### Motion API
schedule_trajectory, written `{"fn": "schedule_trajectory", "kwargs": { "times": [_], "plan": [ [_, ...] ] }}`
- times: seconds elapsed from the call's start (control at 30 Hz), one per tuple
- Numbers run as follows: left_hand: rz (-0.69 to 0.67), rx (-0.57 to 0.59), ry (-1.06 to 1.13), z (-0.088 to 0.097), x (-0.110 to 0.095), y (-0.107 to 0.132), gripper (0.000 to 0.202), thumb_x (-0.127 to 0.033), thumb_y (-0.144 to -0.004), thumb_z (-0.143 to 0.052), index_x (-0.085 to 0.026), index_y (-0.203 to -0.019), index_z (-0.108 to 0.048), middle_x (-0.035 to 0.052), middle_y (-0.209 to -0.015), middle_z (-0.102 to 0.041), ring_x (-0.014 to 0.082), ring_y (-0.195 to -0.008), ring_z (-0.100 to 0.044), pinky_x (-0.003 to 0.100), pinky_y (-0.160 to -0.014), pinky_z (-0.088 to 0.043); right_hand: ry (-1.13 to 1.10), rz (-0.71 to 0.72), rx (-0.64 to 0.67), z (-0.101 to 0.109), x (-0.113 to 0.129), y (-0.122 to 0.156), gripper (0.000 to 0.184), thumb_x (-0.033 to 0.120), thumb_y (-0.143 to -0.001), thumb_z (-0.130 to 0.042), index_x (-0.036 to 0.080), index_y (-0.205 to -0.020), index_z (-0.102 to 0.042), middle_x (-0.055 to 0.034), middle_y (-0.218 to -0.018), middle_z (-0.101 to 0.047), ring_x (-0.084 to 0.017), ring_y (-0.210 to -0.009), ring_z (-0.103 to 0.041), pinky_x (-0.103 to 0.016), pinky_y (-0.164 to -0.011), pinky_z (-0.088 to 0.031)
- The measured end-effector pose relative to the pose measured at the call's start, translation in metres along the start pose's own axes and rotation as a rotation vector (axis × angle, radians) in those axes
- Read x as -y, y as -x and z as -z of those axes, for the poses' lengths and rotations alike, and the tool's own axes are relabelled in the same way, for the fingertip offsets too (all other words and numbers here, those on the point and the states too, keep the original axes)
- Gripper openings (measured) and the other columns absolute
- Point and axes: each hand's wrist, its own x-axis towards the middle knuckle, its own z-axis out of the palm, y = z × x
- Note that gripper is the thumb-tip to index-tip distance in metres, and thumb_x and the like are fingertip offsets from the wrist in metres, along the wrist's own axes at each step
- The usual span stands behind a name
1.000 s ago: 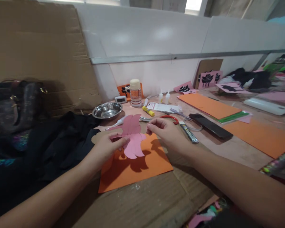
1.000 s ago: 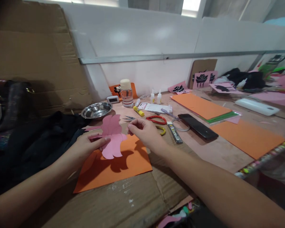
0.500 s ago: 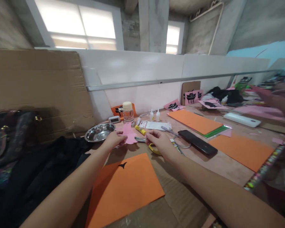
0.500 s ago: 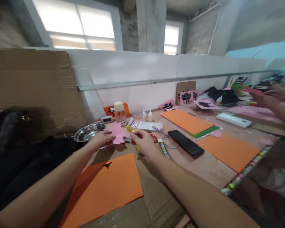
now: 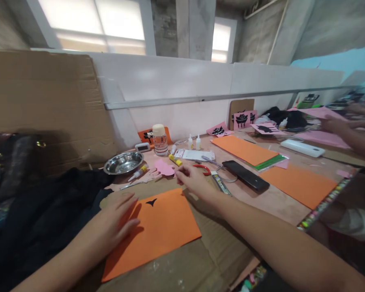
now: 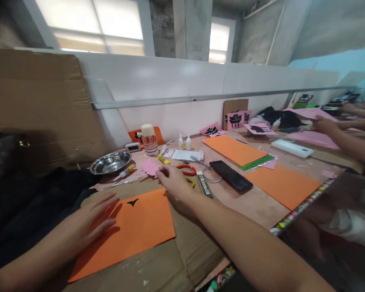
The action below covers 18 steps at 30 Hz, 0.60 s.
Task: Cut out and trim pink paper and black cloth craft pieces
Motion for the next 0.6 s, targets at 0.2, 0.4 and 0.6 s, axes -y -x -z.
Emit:
{"fn": "schedule_trajectory", "kwargs": {
  "times": [0.2, 0.4, 0.6],
  "plan": [
    [0.014, 0.191, -0.22, -0.008, -0.002, 0.032, 0.085, -0.068, -0.091, -0.039, -0.009, -0.153, -0.045, 0.0166, -0.162, -0.03, 0.0398, -0.15, -0.03, 0.059, -0.121, -0.03, 0.063, 0.008, -0.008, -0.003, -0.008, 0.002, 0.015, 0.028, -0.092, -0.064, 0.018, -0.082, -0.063, 0.0022, -0.07, -0.061, -0.014, -0.064, -0.056, -0.026, -0.059, -0.041],
    [0.02, 0.178, -0.243, -0.017, -0.01, 0.04, 0.085, -0.069, -0.093, -0.034, -0.01, -0.153, -0.045, 0.0142, -0.162, -0.028, 0.0374, -0.15, -0.031, 0.054, -0.121, -0.033, 0.015, -0.039, -0.025, 0.0, -0.003, 0.009, 0.018, 0.032, -0.09, -0.059, 0.02, -0.077, -0.059, 0.001, -0.067, -0.061, -0.015, -0.059, -0.055, -0.025, -0.053, -0.04],
    [-0.022, 0.144, -0.241, -0.038, 0.015, 0.051, 0.086, -0.069, -0.089, -0.042, -0.01, -0.152, -0.047, 0.016, -0.16, -0.028, 0.0391, -0.147, -0.035, 0.057, -0.115, -0.042, -0.1, -0.125, -0.034, -0.012, -0.011, 0.016, 0.023, 0.038, -0.093, -0.061, 0.02, -0.079, -0.056, 0.0052, -0.063, -0.057, -0.012, -0.053, -0.057, -0.024, -0.051, -0.046]
  ]
}}
